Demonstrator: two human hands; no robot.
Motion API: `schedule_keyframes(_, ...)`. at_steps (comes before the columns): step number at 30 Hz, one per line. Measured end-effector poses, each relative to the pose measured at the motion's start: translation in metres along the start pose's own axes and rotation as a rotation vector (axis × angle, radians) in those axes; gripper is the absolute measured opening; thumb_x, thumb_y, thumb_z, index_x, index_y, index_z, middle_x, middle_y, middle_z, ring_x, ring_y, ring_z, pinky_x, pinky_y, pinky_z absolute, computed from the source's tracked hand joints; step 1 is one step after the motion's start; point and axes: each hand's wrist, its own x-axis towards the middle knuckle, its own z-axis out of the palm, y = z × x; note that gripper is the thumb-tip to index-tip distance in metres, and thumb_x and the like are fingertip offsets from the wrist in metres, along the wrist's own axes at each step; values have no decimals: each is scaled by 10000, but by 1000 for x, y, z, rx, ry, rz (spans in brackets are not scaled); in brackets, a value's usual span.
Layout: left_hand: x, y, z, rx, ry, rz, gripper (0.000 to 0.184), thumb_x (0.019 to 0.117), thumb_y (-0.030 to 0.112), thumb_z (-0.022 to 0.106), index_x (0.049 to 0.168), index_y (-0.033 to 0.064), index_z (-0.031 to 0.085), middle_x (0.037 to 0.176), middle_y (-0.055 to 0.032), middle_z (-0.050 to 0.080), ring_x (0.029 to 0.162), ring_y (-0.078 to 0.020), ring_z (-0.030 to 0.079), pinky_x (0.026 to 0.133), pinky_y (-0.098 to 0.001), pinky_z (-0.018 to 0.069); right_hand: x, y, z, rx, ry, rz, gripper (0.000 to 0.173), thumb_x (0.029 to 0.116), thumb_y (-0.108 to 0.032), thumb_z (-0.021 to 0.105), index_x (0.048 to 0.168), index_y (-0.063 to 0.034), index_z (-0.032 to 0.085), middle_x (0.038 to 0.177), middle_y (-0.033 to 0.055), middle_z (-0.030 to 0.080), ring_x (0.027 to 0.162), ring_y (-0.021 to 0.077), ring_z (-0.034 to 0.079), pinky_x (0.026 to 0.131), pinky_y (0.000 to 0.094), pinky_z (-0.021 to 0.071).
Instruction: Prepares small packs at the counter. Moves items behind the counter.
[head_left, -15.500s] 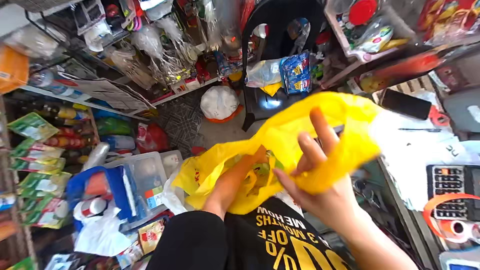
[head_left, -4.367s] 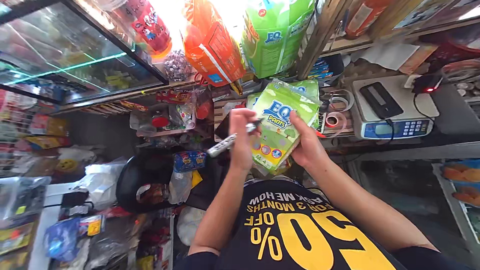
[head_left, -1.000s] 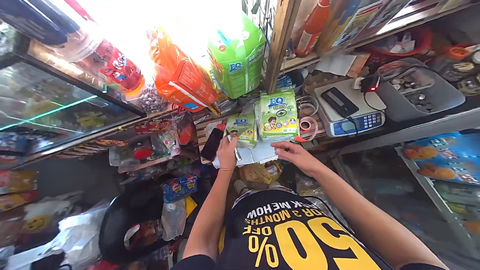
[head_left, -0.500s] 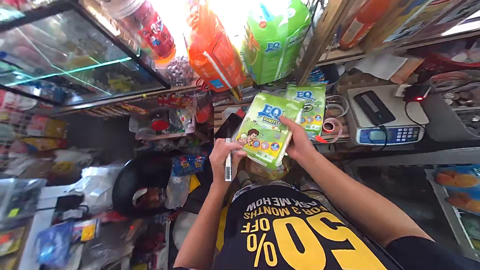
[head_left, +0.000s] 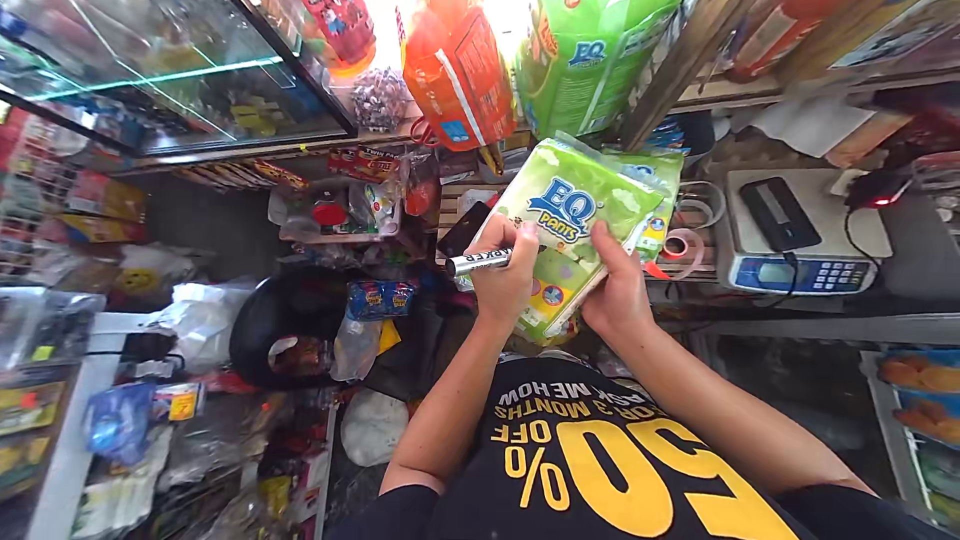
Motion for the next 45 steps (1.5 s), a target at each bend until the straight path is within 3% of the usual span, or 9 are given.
schedule_keyframes(7,1,7,4,134,-16,32,253,953,32,563,732,134,493,642,33,463,533,-39,455,483,-164,404,-7,-3,2,26,-29,-26,258,1079,-267,505,1309,-151,523,1126,67,717,995,195,734,848,399,636)
schedule_keyframes(16,-4,6,1,64,-69,25,219,966,36,555,767,122,526,681,32,495,573,-37,493,521,-167,444,-7,-1,2,28,-53,-60,252,1074,-259,515,1293,-140,546,1122,69,714,997,191,729,853,397,633)
schedule_keyframes(20,-3,7,-1,20,-67,-45,224,968,58,553,760,138,525,667,37,485,554,-39,475,505,-164,422,-8,-1,2,15,-49,-53,262,1066,-264,531,1302,-151,542,1124,64,716,989,185,732,845,392,635)
schedule_keyframes(24,-3,7,1,70,-72,12,209,979,61,568,780,118,541,671,27,508,557,-41,502,510,-177,456,-7,0,5,16,-42,-59,245,1073,-260,521,1281,-137,556,1113,70,720,986,188,733,847,394,635)
schedule_keyframes(29,-6,5,1,17,-109,32,225,946,31,581,743,117,536,635,35,506,508,-25,481,465,-162,435,-6,1,5,29,-22,-52,239,1069,-252,528,1281,-145,556,1106,57,718,973,174,732,834,377,636)
schedule_keyframes(37,-1,11,7,-7,-79,7,185,961,41,574,794,120,560,680,39,529,561,-23,521,509,-163,472,-6,0,5,1,-49,-55,246,1066,-252,533,1286,-145,556,1098,63,719,965,176,733,828,375,636)
schedule_keyframes(45,-2,5,-8,198,-88,-13,205,967,76,574,765,108,551,636,24,514,531,-55,497,491,-200,442,-2,-4,1,25,5,-51,264,1068,-251,534,1305,-135,540,1112,69,718,981,194,734,842,401,637)
